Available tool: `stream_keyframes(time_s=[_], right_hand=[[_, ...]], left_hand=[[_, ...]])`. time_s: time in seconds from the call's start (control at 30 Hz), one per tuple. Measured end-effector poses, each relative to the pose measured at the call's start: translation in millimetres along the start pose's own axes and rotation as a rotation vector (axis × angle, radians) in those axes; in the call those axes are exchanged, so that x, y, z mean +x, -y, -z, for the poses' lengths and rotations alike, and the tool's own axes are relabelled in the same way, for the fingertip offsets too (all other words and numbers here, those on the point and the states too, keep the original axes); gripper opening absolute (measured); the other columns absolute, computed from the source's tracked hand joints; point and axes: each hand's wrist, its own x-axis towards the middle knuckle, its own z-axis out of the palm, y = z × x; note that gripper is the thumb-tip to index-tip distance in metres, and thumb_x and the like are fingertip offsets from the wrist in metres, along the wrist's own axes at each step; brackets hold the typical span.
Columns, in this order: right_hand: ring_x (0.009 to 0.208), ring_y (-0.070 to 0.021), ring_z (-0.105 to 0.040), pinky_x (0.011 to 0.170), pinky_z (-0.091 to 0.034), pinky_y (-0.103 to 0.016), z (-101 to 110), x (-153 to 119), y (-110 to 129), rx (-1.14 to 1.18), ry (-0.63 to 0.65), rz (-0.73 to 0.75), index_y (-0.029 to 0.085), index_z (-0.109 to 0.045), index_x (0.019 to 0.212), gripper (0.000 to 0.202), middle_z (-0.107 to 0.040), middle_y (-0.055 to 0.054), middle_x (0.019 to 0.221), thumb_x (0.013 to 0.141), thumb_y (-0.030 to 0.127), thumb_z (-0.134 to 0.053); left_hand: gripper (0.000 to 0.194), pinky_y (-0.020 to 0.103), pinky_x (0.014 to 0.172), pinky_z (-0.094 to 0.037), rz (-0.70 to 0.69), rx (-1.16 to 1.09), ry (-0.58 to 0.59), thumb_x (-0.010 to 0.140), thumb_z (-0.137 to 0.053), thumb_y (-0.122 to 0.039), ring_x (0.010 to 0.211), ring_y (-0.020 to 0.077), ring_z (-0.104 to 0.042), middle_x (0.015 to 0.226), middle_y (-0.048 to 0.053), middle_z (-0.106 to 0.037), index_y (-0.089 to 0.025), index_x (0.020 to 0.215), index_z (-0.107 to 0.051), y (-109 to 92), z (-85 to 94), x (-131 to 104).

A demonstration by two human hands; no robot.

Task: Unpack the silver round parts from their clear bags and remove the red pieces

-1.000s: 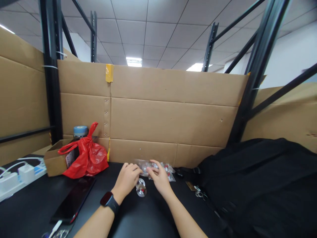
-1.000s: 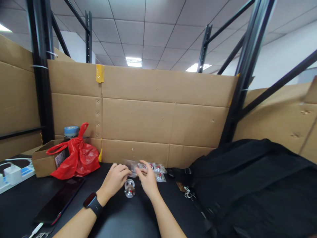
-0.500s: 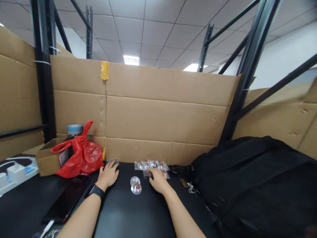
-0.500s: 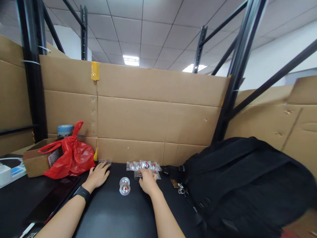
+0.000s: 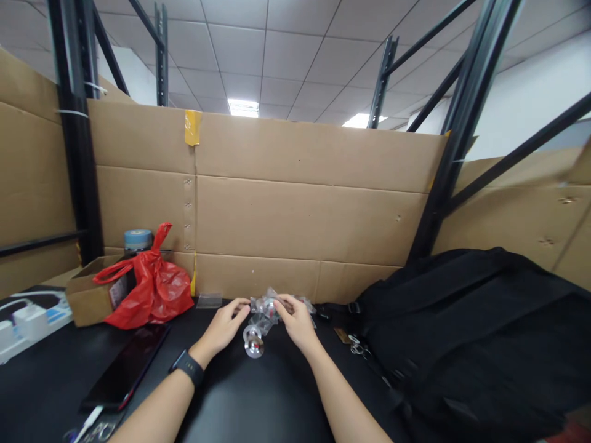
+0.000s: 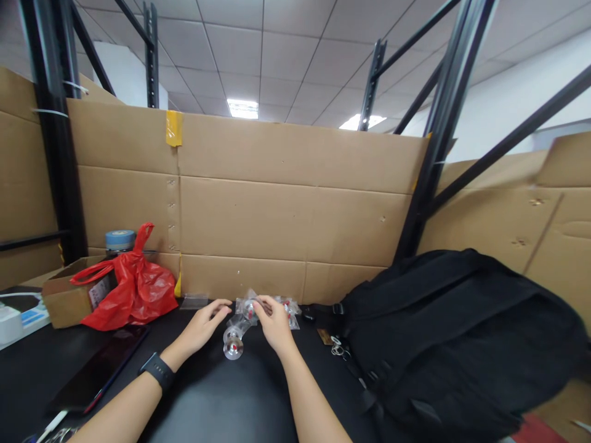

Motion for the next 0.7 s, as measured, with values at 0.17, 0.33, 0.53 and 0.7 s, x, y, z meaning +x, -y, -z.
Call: stream_keyframes(time_s=[0.17, 0.33, 0.53, 0.7], right_hand=[[0.078, -0.0228, -0.067, 0.066, -0.053, -0.03, -5, -3, 7, 0.011, 0.058, -0.029, 0.017, -0.074, 0.095, 0.044, -0.074, -0.008, 0.087, 0.081, 0.058, -0.065], [0.066, -0.0184, -0.061, 0.06, -0.048, -0.027, -14, -10, 1, -0.122, 0.222, -0.027, 0.018, -0.077, 0.091, 0.041, -0.072, -0.005, 0.076, 0.086, 0.055, -0.059], [0.074, -0.0206, -0.065, 0.067, -0.051, -0.03, -21, -12, -6, -0.109, 0.232, -0.038, 0.018, -0.078, 0.099, 0.041, -0.075, -0.006, 0.083, 0.088, 0.053, -0.059], [0.082, -0.0231, -0.068, 0.076, -0.053, -0.034, -23, -12, -9, -0.076, 0.161, -0.036, 0.019, -0.078, 0.1, 0.041, -0.076, -0.008, 0.087, 0.087, 0.053, -0.06]], left_hand=[[0.043, 0.031, 0.084, -0.052, 0.033, -0.129, 0.099, 0.086, -0.062, -0.046, 0.094, 0.0227, -0.07, 0.1, 0.009, -0.075, -0.019, 0.12, -0.064, -9, -14.5, -7], [0.04, 0.032, 0.084, -0.052, 0.055, -0.131, 0.063, 0.08, -0.067, -0.035, 0.087, 0.0217, -0.071, 0.09, 0.008, -0.076, -0.016, 0.116, -0.065, 2, -14.1, -6], [0.025, 0.034, 0.086, -0.052, 0.058, -0.063, 0.077, 0.079, -0.067, -0.036, 0.089, 0.0234, -0.071, 0.094, 0.009, -0.077, -0.017, 0.094, -0.074, 8, -11.4, -3], [0.023, 0.034, 0.084, -0.054, 0.073, -0.12, 0.091, 0.074, -0.07, -0.03, 0.088, 0.0224, -0.071, 0.093, 0.01, -0.077, -0.015, 0.091, -0.073, 16, -8.4, 0]])
